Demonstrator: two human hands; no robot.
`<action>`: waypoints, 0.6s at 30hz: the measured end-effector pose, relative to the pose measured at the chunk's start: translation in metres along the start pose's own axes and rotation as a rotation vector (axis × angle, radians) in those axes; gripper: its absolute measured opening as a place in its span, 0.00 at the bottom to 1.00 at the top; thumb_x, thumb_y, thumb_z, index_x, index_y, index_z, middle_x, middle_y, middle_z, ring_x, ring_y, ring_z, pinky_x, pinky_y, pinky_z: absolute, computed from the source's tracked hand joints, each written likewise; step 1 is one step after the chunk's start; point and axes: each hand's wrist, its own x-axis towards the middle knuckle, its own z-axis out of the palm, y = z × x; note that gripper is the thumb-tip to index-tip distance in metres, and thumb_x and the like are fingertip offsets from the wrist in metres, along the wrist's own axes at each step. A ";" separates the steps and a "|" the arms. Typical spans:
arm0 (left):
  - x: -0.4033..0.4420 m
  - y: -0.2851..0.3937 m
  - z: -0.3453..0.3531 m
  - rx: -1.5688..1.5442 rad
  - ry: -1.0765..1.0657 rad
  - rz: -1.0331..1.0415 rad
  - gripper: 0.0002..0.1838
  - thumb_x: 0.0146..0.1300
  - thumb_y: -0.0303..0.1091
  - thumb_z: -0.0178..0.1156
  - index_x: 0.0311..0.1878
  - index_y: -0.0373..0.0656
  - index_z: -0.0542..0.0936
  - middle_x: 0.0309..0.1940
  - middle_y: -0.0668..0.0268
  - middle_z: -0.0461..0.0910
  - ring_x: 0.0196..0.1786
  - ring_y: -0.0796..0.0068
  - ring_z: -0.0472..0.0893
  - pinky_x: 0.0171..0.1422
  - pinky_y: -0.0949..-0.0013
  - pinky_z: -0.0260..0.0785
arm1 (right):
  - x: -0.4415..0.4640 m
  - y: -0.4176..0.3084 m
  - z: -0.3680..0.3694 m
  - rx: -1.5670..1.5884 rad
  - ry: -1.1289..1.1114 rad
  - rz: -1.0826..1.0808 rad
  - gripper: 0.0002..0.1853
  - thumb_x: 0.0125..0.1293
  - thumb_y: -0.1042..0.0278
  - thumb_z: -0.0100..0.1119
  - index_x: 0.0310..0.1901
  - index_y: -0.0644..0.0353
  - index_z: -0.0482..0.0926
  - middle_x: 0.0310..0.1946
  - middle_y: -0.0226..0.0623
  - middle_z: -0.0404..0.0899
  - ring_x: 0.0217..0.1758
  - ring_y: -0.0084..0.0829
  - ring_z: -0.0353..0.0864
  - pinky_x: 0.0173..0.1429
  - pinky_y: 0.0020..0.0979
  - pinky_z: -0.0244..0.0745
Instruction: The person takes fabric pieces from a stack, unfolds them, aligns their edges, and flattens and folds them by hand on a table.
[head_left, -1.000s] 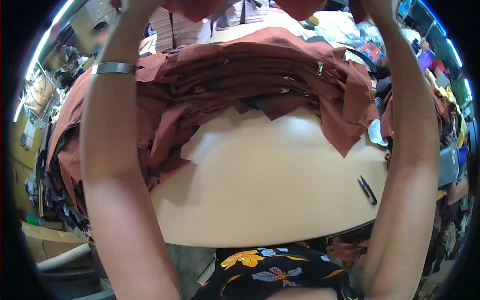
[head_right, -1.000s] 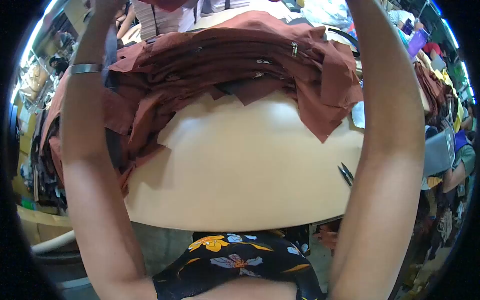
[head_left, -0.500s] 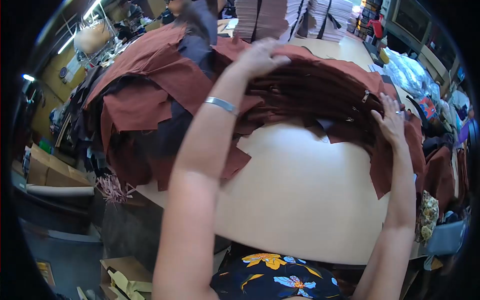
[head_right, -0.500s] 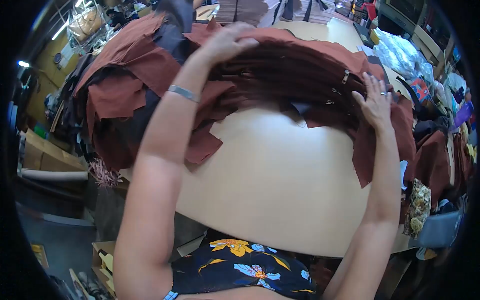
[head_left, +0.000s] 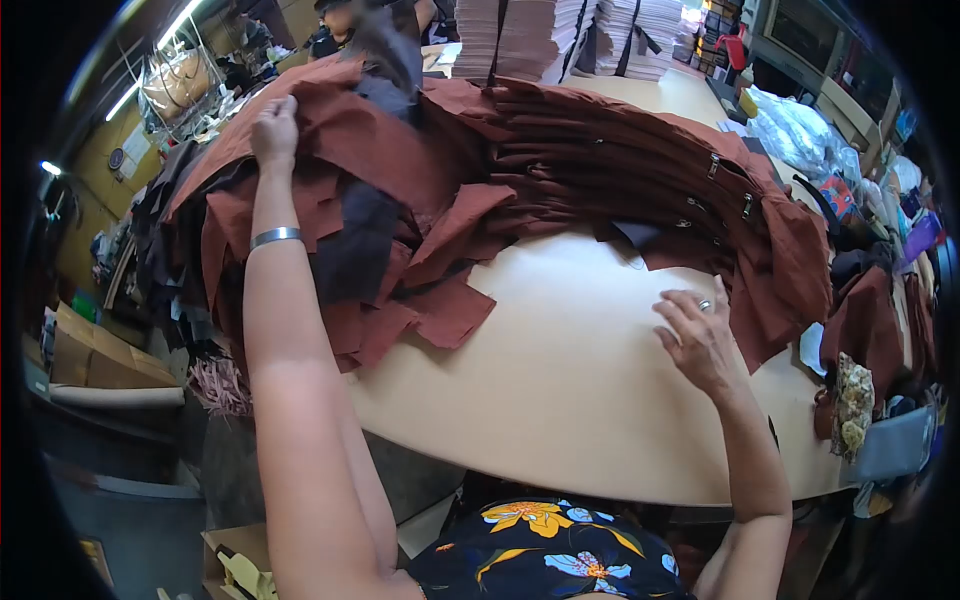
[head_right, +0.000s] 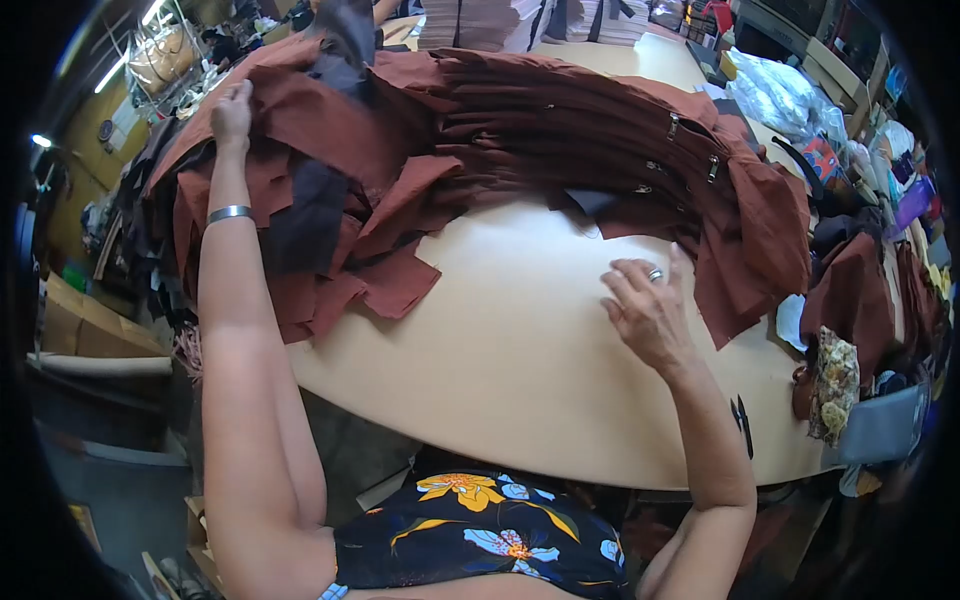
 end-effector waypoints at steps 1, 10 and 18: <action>0.003 0.003 -0.004 -0.313 0.073 -0.061 0.14 0.62 0.44 0.58 0.37 0.42 0.80 0.37 0.62 0.82 0.42 0.70 0.80 0.48 0.64 0.68 | -0.003 -0.005 0.001 0.040 -0.027 -0.003 0.15 0.57 0.66 0.62 0.46 0.52 0.76 0.50 0.30 0.75 0.55 0.33 0.72 0.70 0.56 0.45; -0.207 0.151 -0.047 -1.622 -0.750 -0.154 0.05 0.64 0.28 0.53 0.42 0.41 0.76 0.40 0.71 0.76 0.44 0.82 0.73 0.52 0.75 0.64 | 0.023 -0.035 -0.016 1.451 0.108 0.351 0.26 0.69 0.50 0.45 0.63 0.54 0.65 0.57 0.37 0.71 0.57 0.30 0.71 0.64 0.37 0.61; -0.340 0.139 -0.020 -1.150 -1.645 -0.306 0.10 0.67 0.34 0.52 0.40 0.38 0.79 0.37 0.70 0.78 0.43 0.84 0.74 0.52 0.76 0.65 | -0.005 -0.036 0.025 1.794 0.019 0.755 0.19 0.65 0.66 0.54 0.56 0.65 0.71 0.51 0.36 0.75 0.52 0.26 0.74 0.59 0.29 0.68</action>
